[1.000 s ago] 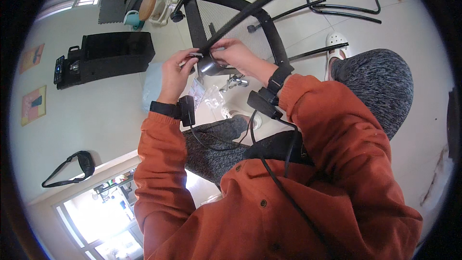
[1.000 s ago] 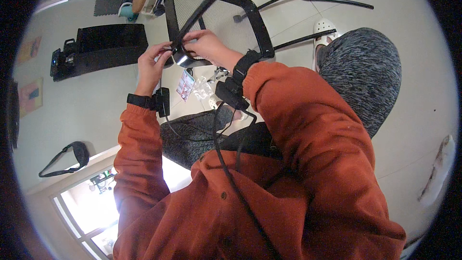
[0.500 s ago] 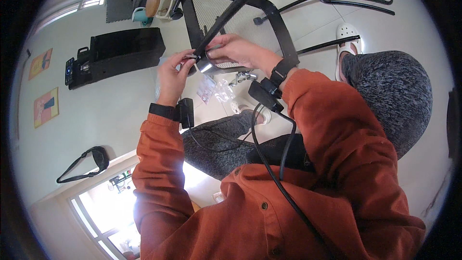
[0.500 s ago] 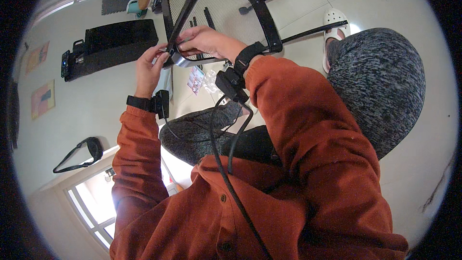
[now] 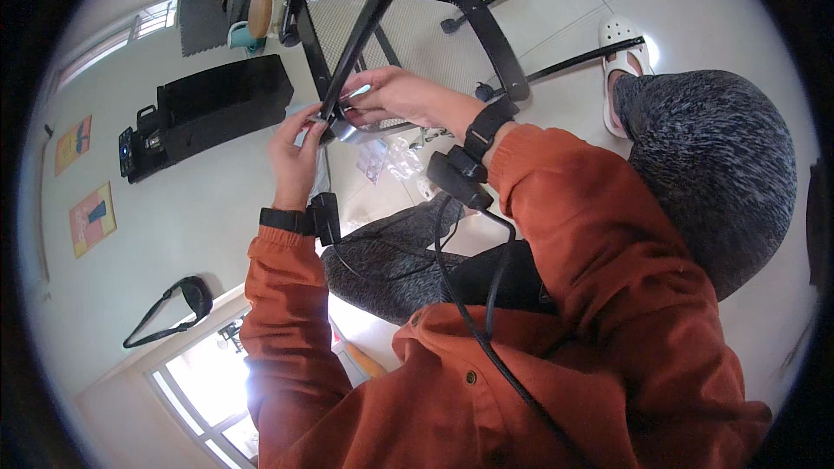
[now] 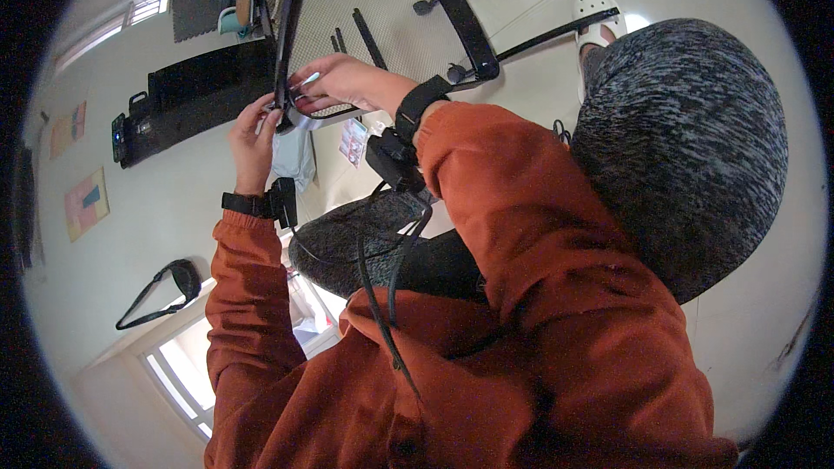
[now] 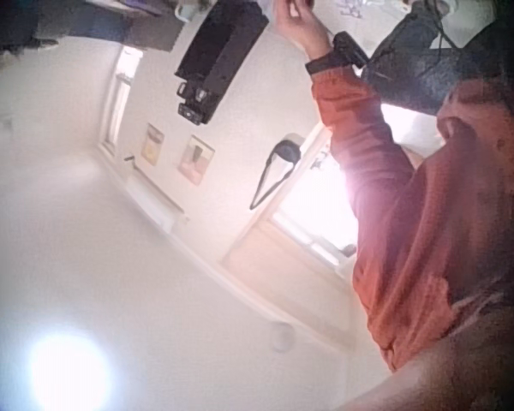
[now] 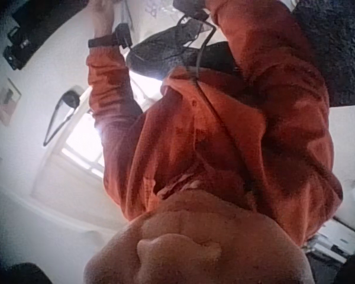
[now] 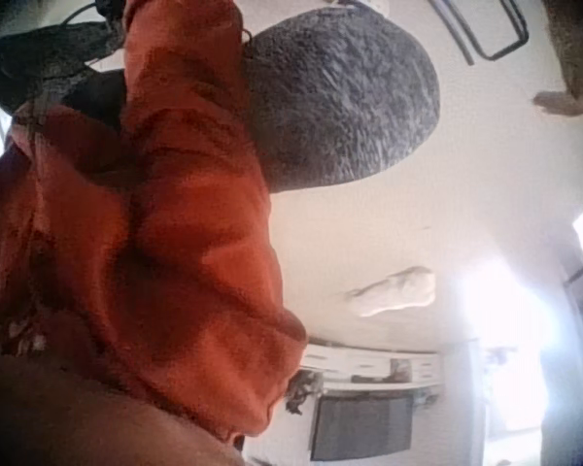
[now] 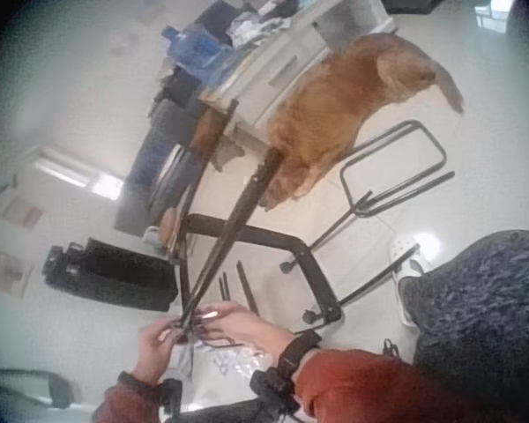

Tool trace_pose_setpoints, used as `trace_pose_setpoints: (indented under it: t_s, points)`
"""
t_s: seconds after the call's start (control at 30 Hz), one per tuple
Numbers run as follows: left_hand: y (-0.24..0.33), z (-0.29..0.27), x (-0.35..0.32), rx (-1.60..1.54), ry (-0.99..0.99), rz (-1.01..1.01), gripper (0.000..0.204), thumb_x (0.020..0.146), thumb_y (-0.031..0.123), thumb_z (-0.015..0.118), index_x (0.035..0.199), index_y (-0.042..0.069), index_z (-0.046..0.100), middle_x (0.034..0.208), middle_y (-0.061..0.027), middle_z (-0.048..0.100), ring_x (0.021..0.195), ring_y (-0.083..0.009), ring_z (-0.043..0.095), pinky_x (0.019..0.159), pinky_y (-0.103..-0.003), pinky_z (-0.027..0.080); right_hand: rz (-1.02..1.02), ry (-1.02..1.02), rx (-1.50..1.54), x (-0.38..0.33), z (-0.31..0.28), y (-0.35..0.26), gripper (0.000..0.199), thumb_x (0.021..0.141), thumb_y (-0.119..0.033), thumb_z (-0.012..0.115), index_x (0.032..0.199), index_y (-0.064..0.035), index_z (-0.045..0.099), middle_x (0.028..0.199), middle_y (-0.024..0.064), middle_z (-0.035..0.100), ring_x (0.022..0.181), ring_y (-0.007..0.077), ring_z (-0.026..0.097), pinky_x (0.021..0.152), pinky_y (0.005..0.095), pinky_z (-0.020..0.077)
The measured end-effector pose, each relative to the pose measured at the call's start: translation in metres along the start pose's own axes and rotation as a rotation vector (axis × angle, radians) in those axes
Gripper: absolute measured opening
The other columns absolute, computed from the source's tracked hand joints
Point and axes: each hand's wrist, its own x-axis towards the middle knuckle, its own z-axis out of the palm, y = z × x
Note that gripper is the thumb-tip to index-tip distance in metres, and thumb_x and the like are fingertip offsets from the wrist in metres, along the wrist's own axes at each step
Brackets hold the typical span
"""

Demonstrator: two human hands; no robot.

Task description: The person assembles a black mesh office chair by attaching metal rods to the backrest frame. They insert the rods into the frame and secure them with screws using a screwdriver.

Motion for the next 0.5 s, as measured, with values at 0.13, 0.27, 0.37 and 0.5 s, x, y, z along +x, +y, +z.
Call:
trace_pose_setpoints:
  t_s: [0.13, 0.27, 0.37, 0.5]
  points:
    - [-0.001, 0.0, -0.001, 0.022, -0.016, -0.022, 0.026, 0.077, -0.002, 0.062, 0.102, 0.003, 0.063, 0.084, -0.0074, 0.062, 0.078, -0.0143, 0.057, 0.073, -0.026, 0.045, -0.024, -0.03, -0.09, 0.005, -0.003, -0.002, 0.014, 0.084, 0.0, 0.056, 0.097, 0.0033, 0.058, 0.094, 0.0134, 0.062, 0.084, 0.0177, 0.064, 0.075, 0.0262, 0.0544]
    - [-0.004, 0.0, -0.001, -0.004, -0.022, -0.033, 0.026, 0.077, -0.002, 0.062, 0.103, 0.002, 0.062, 0.087, -0.0076, 0.062, 0.08, -0.0142, 0.057, 0.074, -0.026, 0.045, -0.068, 0.04, -0.245, 0.013, -0.005, -0.005, 0.015, 0.081, -0.002, 0.062, 0.094, 0.0039, 0.059, 0.085, 0.0117, 0.065, 0.076, 0.0159, 0.065, 0.068, 0.0244, 0.0554]
    - [-0.006, 0.001, -0.002, -0.015, -0.022, -0.057, 0.025, 0.079, -0.001, 0.061, 0.103, 0.001, 0.061, 0.089, -0.0079, 0.062, 0.081, -0.0134, 0.057, 0.074, -0.026, 0.045, -0.037, -0.005, -0.127, 0.014, -0.01, -0.005, 0.017, 0.081, -0.003, 0.061, 0.097, 0.0029, 0.061, 0.087, 0.0114, 0.065, 0.077, 0.0154, 0.065, 0.069, 0.0239, 0.0553]
    - [-0.005, 0.001, -0.004, -0.036, -0.038, -0.116, 0.023, 0.08, -0.001, 0.061, 0.103, -0.001, 0.061, 0.09, -0.0074, 0.062, 0.083, -0.0134, 0.057, 0.074, -0.025, 0.046, -0.015, -0.058, -0.074, 0.012, -0.015, -0.003, 0.02, 0.085, -0.012, 0.06, 0.1, 0.001, 0.062, 0.089, 0.0088, 0.065, 0.079, 0.0145, 0.065, 0.071, 0.023, 0.0544]
